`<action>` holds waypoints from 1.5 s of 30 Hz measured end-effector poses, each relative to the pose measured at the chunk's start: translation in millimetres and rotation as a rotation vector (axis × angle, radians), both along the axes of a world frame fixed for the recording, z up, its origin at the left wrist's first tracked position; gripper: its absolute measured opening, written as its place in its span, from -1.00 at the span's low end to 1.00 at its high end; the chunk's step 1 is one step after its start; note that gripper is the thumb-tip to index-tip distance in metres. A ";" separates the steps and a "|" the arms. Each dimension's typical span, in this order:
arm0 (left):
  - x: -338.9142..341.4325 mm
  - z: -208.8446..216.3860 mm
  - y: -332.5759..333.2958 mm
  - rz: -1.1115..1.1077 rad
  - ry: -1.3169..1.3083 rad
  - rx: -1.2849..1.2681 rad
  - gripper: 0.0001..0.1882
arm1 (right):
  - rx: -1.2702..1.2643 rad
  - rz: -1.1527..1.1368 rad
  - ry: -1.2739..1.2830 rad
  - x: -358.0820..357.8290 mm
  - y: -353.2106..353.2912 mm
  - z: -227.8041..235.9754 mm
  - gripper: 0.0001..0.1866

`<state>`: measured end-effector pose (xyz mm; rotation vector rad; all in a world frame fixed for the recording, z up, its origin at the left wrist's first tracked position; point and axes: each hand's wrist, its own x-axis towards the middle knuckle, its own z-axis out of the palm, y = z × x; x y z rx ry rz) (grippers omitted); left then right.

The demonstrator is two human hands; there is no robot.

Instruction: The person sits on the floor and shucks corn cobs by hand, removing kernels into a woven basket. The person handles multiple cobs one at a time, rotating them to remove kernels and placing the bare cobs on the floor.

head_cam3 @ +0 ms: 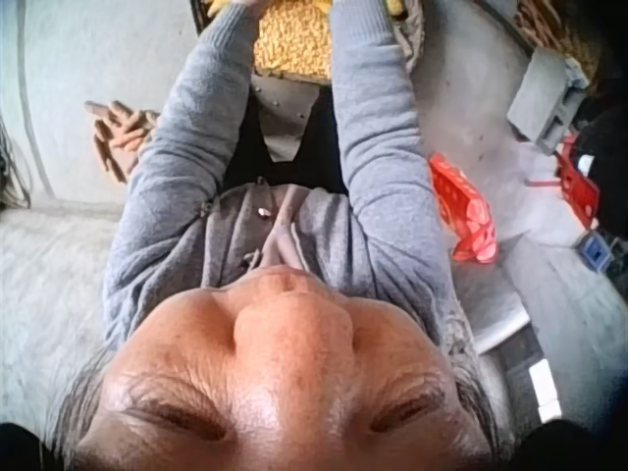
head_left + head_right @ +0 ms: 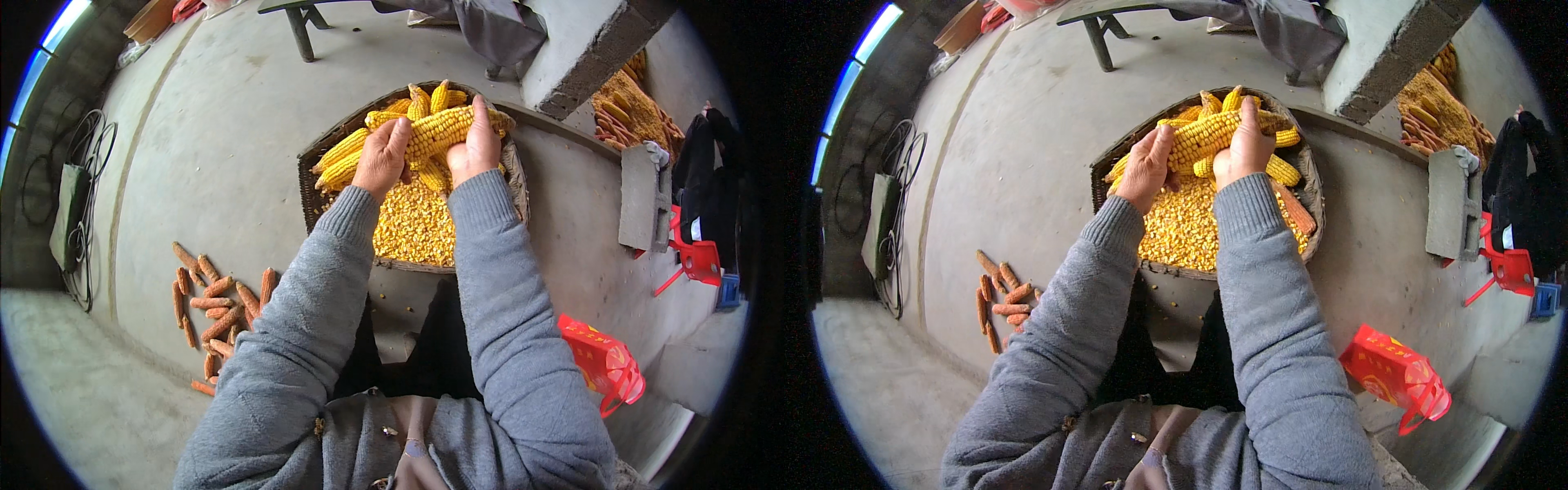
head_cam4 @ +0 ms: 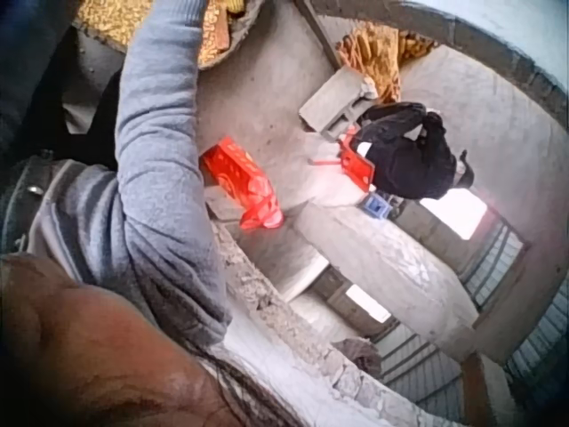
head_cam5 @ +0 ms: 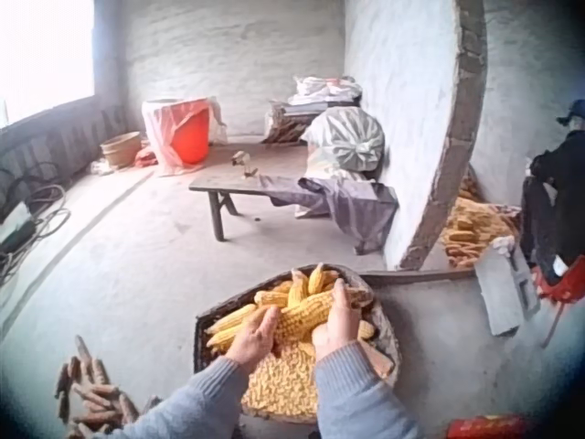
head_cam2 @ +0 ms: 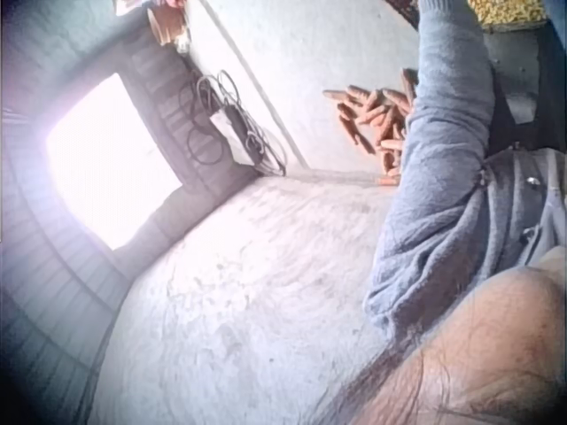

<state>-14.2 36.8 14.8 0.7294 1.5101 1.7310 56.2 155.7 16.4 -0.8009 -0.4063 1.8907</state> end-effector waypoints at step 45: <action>-22.9 13.7 -14.3 0.008 -0.507 -0.242 -0.56 | 0.633 0.859 -0.321 3.1 -45.7 15.6 -0.66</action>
